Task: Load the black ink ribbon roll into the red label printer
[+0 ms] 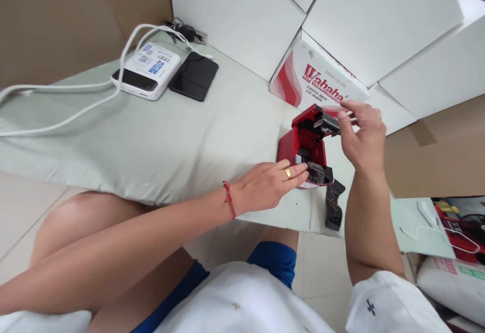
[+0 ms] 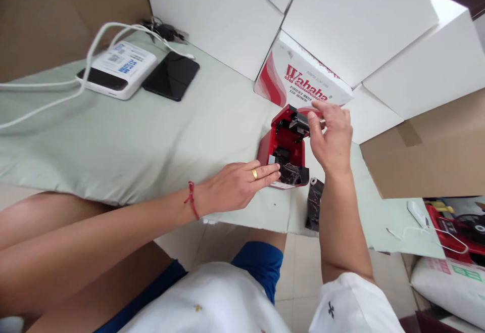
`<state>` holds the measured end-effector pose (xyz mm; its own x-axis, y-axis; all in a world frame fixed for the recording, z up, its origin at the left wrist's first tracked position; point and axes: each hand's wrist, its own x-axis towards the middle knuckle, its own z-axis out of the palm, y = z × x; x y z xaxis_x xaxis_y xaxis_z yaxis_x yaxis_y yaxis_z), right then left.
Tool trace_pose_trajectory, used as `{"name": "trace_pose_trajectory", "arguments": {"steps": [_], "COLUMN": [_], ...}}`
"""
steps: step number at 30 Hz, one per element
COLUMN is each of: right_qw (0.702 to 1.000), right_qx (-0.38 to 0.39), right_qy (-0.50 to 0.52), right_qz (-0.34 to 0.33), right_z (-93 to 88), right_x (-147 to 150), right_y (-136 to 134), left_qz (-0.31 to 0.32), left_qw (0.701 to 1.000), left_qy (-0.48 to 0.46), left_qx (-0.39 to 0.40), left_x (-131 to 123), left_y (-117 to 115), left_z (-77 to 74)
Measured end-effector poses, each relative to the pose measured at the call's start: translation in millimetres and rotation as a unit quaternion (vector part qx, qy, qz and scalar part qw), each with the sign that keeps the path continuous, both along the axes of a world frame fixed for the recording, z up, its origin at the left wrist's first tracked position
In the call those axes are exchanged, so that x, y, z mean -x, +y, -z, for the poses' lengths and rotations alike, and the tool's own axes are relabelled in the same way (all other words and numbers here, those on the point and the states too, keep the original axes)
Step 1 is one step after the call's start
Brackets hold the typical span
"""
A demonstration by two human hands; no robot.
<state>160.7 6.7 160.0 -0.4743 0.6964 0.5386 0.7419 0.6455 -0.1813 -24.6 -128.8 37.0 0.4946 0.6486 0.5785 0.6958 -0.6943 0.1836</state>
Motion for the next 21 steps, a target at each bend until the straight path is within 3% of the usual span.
{"name": "trace_pose_trajectory", "arguments": {"steps": [4,11,15,21], "right_qw": [0.998,0.995,0.988,0.983], "right_qx": [0.030,0.100,0.151,0.177], "right_qy": [-0.059,-0.003,0.008,0.034], "right_qz": [-0.018,-0.011,-0.016,-0.020], "right_z": [19.6,35.9,45.5,51.7], "right_x": [-6.4,-26.1,-38.9,-45.3], "right_y": [12.7,-46.9,-62.5,-61.6], "left_qz": [0.011,0.019,-0.007,-0.051], "left_qw": [1.000,0.999,0.999,0.989], "left_qy": [-0.001,-0.025,-0.044,-0.129], "left_qx": [0.013,-0.008,-0.032,0.056], "left_x": [-1.0,-1.3,3.7,16.0], "left_y": [0.8,-2.1,-1.1,21.0], "left_z": [2.0,4.8,1.7,-3.1]}}
